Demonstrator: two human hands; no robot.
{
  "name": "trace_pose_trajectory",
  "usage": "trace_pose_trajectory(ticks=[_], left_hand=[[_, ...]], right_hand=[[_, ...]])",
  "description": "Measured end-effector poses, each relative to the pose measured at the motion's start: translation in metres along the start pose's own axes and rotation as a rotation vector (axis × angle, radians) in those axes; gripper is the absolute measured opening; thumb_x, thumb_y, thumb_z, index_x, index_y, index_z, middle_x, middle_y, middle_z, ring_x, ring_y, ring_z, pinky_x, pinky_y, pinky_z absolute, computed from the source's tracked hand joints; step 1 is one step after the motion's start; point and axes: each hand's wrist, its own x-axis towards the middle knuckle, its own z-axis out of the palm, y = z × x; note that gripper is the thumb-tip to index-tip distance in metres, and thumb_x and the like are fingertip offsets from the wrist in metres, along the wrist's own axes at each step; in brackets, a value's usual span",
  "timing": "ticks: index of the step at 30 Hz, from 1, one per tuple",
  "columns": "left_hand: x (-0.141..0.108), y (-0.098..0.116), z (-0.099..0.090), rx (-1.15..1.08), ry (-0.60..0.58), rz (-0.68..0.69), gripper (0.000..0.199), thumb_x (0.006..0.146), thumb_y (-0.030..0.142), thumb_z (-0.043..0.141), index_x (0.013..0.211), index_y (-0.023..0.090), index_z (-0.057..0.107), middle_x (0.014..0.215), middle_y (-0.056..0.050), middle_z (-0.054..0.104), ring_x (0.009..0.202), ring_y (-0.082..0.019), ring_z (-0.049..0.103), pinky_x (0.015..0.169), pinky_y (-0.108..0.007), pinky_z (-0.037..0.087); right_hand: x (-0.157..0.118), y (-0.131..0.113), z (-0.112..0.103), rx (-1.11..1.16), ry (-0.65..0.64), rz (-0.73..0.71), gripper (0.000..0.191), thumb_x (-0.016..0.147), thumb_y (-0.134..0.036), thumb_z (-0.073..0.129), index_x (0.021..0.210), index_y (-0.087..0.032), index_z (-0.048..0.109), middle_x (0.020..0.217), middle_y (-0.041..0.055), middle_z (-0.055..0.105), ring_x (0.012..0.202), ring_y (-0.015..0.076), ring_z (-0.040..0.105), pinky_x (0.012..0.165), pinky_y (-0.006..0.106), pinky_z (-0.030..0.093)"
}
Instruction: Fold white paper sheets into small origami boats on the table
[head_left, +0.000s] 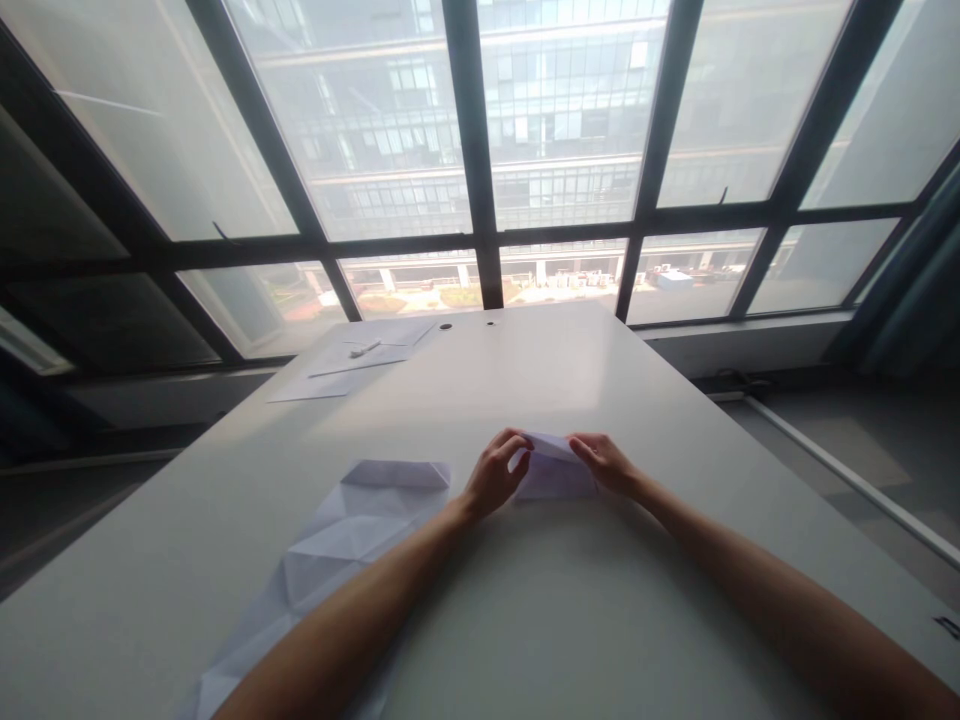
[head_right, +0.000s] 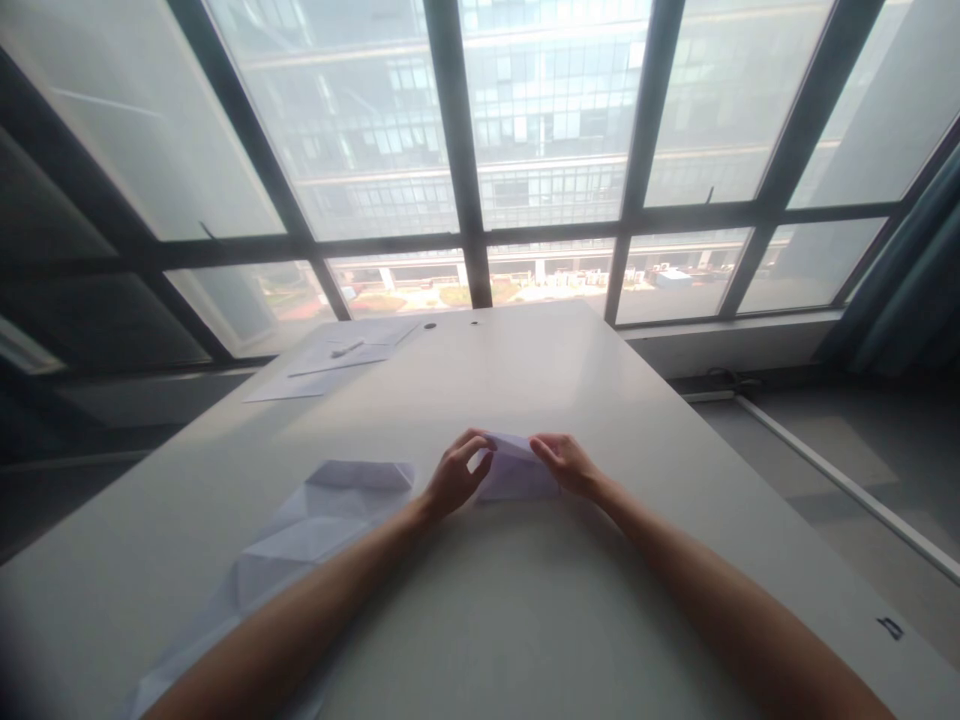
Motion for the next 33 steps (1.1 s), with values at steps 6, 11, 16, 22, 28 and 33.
trace_pose_trajectory(ticks=[6, 11, 16, 22, 28, 33], left_hand=[[-0.003, -0.003, 0.002, 0.131, 0.009, -0.024, 0.023, 0.089, 0.011, 0.059, 0.108, 0.023, 0.066, 0.126, -0.009, 0.054, 0.114, -0.025, 0.056, 0.098, -0.042, 0.051], [-0.004, 0.0, 0.0, 0.348, 0.058, -0.051, 0.039, 0.085, 0.014, 0.069, 0.121, 0.028, 0.066, 0.141, -0.01, 0.041, 0.129, -0.031, 0.042, 0.106, -0.05, 0.044], [-0.002, 0.0, -0.001, 0.381, 0.012, -0.089, 0.031, 0.091, 0.02, 0.063, 0.122, 0.025, 0.065, 0.117, -0.009, 0.058, 0.109, -0.027, 0.055, 0.1, -0.047, 0.047], [-0.004, -0.006, 0.003, 0.299, -0.251, -0.048, 0.024, 0.094, 0.024, 0.059, 0.115, 0.026, 0.069, 0.115, -0.006, 0.069, 0.107, -0.025, 0.061, 0.097, -0.043, 0.049], [-0.006, -0.01, 0.004, 0.301, -0.274, -0.068, 0.021, 0.094, 0.026, 0.056, 0.107, 0.027, 0.073, 0.121, -0.006, 0.07, 0.113, -0.026, 0.063, 0.104, -0.046, 0.046], [-0.004, -0.01, 0.003, 0.288, -0.245, -0.141, 0.016, 0.095, 0.03, 0.057, 0.092, 0.026, 0.072, 0.116, -0.004, 0.072, 0.107, -0.024, 0.066, 0.106, -0.046, 0.045]], right_hand=[[-0.002, -0.003, 0.002, -0.143, 0.0, -0.037, 0.028, 0.09, -0.036, 0.054, 0.079, -0.017, 0.071, 0.067, 0.0003, 0.065, 0.062, 0.0155, 0.054, 0.059, 0.025, 0.039], [0.005, 0.002, 0.001, 0.009, 0.101, 0.019, 0.025, 0.087, -0.033, 0.053, 0.077, -0.016, 0.069, 0.071, 0.0023, 0.066, 0.067, 0.0173, 0.057, 0.06, 0.026, 0.044], [0.007, 0.001, -0.001, 0.296, 0.133, 0.249, 0.031, 0.082, -0.042, 0.056, 0.091, -0.015, 0.068, 0.073, 0.0033, 0.066, 0.063, 0.0179, 0.06, 0.051, 0.026, 0.049], [0.008, 0.006, 0.001, 0.359, 0.224, 0.254, 0.065, 0.076, -0.029, 0.059, 0.139, -0.017, 0.049, 0.068, -0.003, 0.064, 0.049, 0.0117, 0.049, 0.044, 0.021, 0.041], [0.009, 0.021, -0.003, -0.047, 0.334, 0.261, 0.033, 0.08, -0.021, 0.049, 0.099, -0.014, 0.076, 0.072, 0.005, 0.069, 0.055, 0.0166, 0.055, 0.055, 0.029, 0.046], [0.002, 0.023, -0.004, -0.496, 0.307, -0.005, 0.025, 0.079, -0.012, 0.062, 0.095, -0.022, 0.077, 0.122, 0.0129, 0.067, 0.116, 0.0308, 0.057, 0.098, 0.048, 0.044]])
